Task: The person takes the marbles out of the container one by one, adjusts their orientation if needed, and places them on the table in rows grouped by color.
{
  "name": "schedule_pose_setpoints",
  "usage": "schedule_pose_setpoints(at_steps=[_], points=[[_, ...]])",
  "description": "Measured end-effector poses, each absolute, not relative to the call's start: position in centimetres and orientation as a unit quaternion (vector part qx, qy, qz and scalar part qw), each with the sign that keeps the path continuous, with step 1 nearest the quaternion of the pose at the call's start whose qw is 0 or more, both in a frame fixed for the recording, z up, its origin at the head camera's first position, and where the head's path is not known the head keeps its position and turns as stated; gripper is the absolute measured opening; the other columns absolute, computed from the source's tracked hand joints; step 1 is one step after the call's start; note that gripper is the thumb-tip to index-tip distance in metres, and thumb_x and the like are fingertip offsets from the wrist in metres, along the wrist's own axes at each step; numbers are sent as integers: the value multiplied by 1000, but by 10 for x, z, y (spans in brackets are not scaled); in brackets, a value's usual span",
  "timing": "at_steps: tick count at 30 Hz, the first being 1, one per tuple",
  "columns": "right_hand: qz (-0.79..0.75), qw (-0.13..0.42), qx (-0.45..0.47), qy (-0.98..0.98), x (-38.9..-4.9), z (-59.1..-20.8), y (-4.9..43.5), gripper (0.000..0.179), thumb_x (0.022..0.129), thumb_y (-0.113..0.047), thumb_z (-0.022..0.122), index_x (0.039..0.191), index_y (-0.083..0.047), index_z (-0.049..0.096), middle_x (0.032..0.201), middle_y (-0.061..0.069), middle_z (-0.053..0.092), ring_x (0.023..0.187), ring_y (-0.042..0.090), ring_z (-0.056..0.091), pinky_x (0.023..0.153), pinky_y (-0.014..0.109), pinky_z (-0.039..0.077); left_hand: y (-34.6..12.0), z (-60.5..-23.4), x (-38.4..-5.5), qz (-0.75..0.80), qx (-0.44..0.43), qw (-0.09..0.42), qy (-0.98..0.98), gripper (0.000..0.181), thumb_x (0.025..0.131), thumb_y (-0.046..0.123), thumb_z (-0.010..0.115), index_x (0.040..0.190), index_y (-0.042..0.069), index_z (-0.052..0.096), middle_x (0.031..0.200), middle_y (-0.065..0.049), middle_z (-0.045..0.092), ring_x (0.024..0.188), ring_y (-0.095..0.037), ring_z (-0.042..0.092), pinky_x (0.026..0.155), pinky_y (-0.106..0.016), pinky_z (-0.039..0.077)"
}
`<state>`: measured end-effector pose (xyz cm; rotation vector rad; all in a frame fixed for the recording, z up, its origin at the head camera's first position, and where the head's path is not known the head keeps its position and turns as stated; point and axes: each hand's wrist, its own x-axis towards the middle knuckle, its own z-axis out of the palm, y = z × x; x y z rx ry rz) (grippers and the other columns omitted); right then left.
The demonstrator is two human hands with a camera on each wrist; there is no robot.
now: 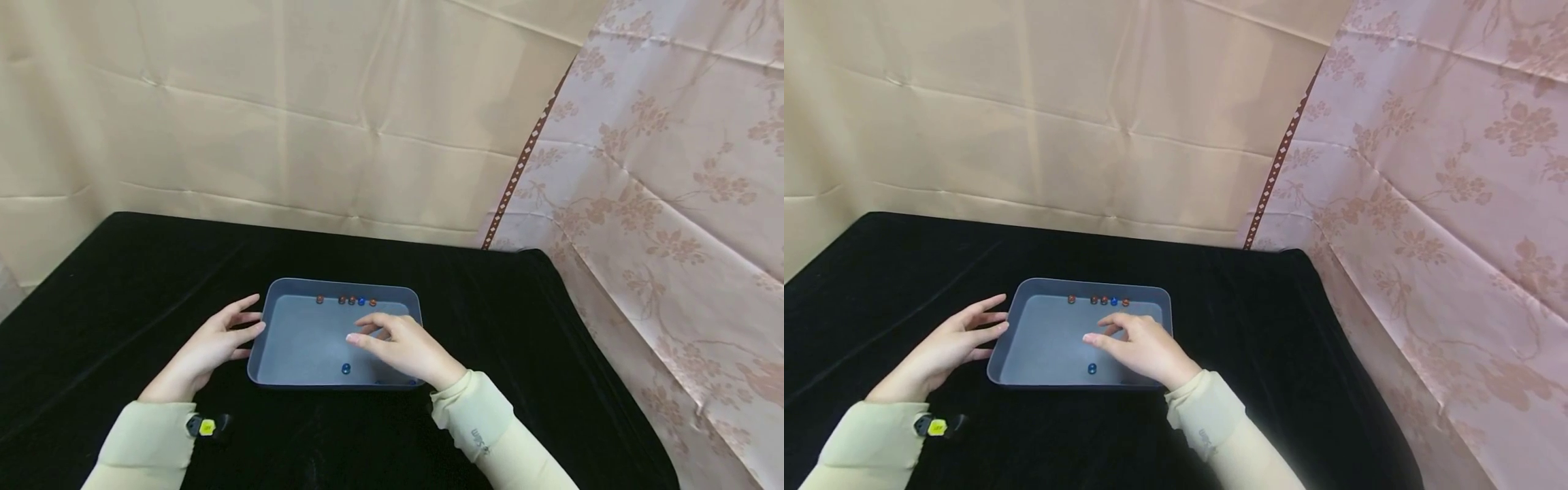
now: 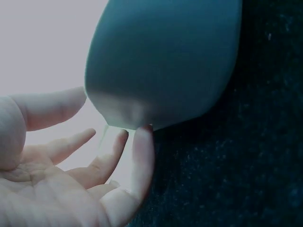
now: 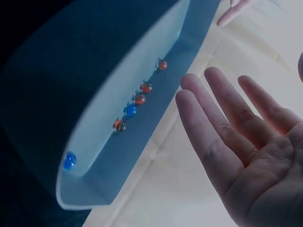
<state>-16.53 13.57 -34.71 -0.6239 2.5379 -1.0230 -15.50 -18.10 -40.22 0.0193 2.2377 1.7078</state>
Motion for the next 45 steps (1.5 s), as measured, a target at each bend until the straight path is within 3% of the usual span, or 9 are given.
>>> schedule_pose_setpoints(at_steps=[7, 18, 25, 30, 41, 45], points=[[-334, 187, -229, 895, -165, -352, 127, 49, 97, -46, 59, 131, -10, 62, 119, 3, 71, 104, 20, 67, 86, 32, 57, -181, -406, -155, 605, 7, 170, 778, 71, 103, 25, 52, 159, 9, 12, 153, -31, 28, 131, -44, 46, 99, -49, 53], [-280, 185, -242, 911, -163, -366, 115, 49, 95, -46, 62, 127, -9, 65, 118, 9, 71, 97, 17, 71, 79, 27, 57, -184, -410, -152, 611, 17, 182, 770, 74, 101, 19, 55, 159, 8, 11, 154, -32, 24, 127, -40, 51, 99, -46, 54], [-251, 161, -253, 920, -162, -370, 113, 44, 92, -41, 67, 123, -9, 67, 107, 9, 73, 73, 4, 65, 66, 18, 52, -186, -411, -153, 613, 23, 185, 768, 74, 102, 20, 55, 159, 7, 11, 154, -33, 23, 126, -38, 52, 98, -44, 55], [-246, 158, -249, 923, -163, -376, 115, 41, 90, -37, 70, 120, -9, 69, 98, 6, 74, 67, 1, 61, 62, 17, 51, -187, -412, -154, 611, 33, 193, 767, 74, 102, 22, 55, 159, 7, 11, 153, -33, 24, 126, -36, 53, 98, -43, 55], [-228, 137, -240, 934, -164, -388, 110, 35, 88, -34, 74, 114, -10, 71, 89, 2, 71, 66, 2, 57, 61, 17, 48, -187, -412, -154, 613, 39, 196, 765, 71, 103, 22, 53, 159, 8, 13, 152, -33, 25, 125, -36, 52, 98, -45, 55], [-217, 130, -238, 938, -163, -392, 109, 33, 88, -34, 74, 113, -12, 72, 93, 2, 70, 73, 5, 60, 64, 17, 48, -187, -412, -155, 612, 39, 195, 766, 70, 103, 22, 53, 159, 9, 14, 151, -33, 27, 124, -35, 52, 98, -46, 54]])
